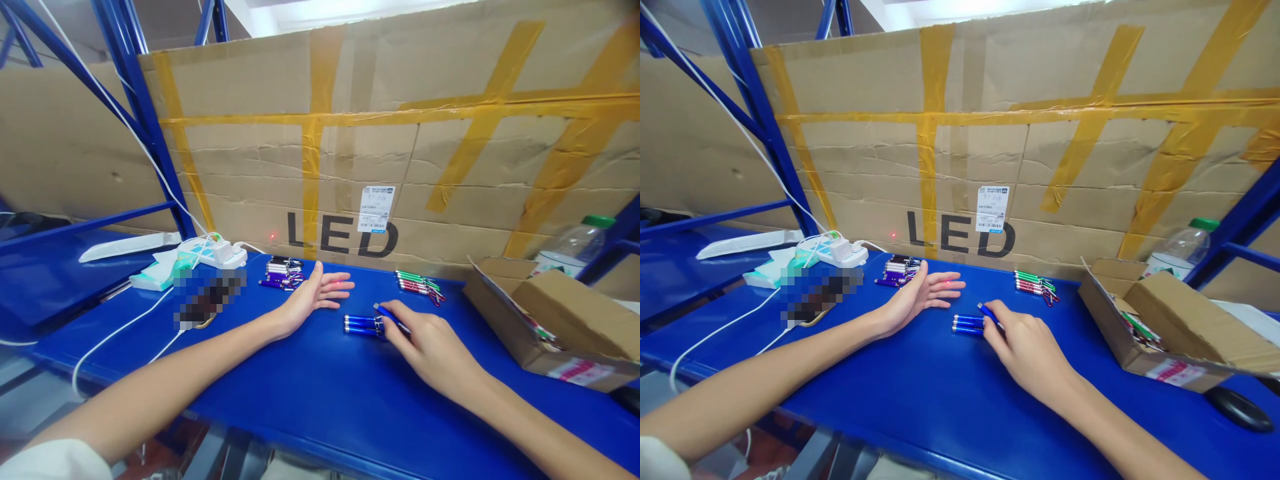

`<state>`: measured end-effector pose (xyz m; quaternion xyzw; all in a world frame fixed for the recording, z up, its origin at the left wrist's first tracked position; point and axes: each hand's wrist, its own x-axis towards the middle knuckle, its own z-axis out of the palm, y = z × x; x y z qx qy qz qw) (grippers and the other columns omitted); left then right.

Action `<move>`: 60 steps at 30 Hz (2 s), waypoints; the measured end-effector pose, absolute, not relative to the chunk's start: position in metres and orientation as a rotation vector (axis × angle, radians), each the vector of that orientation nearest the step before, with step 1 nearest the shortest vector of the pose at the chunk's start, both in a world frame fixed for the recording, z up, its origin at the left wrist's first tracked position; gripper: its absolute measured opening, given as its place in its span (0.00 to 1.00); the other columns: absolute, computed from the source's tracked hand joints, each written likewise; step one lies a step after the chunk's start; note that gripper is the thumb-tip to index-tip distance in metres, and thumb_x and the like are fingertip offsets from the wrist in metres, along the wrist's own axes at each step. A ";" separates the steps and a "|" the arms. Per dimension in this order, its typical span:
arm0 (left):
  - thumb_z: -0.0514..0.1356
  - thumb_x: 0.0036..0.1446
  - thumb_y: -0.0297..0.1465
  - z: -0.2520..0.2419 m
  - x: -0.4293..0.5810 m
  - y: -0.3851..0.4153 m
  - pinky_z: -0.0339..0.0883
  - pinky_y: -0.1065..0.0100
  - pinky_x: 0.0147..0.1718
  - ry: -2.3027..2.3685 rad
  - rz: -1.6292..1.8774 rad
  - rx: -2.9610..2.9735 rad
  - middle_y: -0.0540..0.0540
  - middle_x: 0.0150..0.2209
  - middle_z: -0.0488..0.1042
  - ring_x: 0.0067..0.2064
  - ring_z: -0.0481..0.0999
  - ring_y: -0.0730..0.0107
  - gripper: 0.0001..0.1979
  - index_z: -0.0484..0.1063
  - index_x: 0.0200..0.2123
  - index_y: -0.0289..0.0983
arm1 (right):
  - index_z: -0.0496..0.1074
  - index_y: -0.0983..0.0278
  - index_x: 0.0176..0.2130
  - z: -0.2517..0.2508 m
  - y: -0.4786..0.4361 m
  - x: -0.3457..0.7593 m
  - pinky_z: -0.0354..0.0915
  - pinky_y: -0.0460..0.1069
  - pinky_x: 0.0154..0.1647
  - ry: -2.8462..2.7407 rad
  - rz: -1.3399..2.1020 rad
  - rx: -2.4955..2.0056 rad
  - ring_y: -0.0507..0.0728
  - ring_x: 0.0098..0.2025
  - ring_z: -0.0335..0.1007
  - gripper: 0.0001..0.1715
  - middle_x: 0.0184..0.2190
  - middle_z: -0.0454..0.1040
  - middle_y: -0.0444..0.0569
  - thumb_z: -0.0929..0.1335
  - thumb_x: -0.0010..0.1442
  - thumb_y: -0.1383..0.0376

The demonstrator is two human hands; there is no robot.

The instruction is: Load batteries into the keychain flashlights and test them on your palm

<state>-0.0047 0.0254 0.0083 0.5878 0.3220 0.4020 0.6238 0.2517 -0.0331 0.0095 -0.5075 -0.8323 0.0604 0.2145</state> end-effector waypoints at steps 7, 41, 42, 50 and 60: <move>0.44 0.68 0.66 0.010 -0.004 0.024 0.64 0.46 0.64 0.737 0.910 1.361 0.34 0.67 0.74 0.68 0.71 0.41 0.44 0.74 0.65 0.39 | 0.73 0.59 0.44 0.014 -0.038 0.247 0.59 0.51 0.32 -2.464 0.278 -1.381 0.61 0.31 0.77 0.18 0.32 0.82 0.51 0.58 0.74 0.58; 0.43 0.67 0.67 0.008 -0.004 0.025 0.65 0.46 0.63 0.731 0.913 1.357 0.33 0.67 0.74 0.68 0.72 0.41 0.45 0.75 0.64 0.39 | 0.71 0.60 0.49 0.009 -0.030 0.254 0.57 0.51 0.31 -2.317 0.178 -1.520 0.63 0.29 0.77 0.22 0.28 0.79 0.49 0.55 0.78 0.53; 0.44 0.67 0.67 0.008 -0.004 0.025 0.65 0.46 0.63 0.730 0.912 1.358 0.33 0.67 0.74 0.68 0.72 0.41 0.45 0.75 0.64 0.39 | 0.71 0.59 0.49 0.010 -0.030 0.254 0.57 0.51 0.31 -2.319 0.184 -1.514 0.62 0.28 0.76 0.21 0.28 0.79 0.49 0.56 0.78 0.53; 0.43 0.67 0.67 0.008 -0.005 0.026 0.65 0.46 0.64 0.727 0.911 1.353 0.34 0.67 0.73 0.68 0.72 0.41 0.45 0.75 0.65 0.40 | 0.70 0.58 0.46 0.005 -0.041 0.245 0.54 0.51 0.31 -2.530 0.199 -1.365 0.62 0.30 0.77 0.18 0.28 0.78 0.47 0.56 0.78 0.55; 0.43 0.67 0.67 0.008 -0.004 0.025 0.64 0.45 0.64 0.722 0.905 1.352 0.33 0.68 0.73 0.68 0.72 0.40 0.45 0.74 0.65 0.39 | 0.70 0.57 0.40 0.010 -0.043 0.245 0.53 0.51 0.31 -2.532 0.303 -1.362 0.60 0.27 0.72 0.19 0.27 0.76 0.47 0.57 0.77 0.54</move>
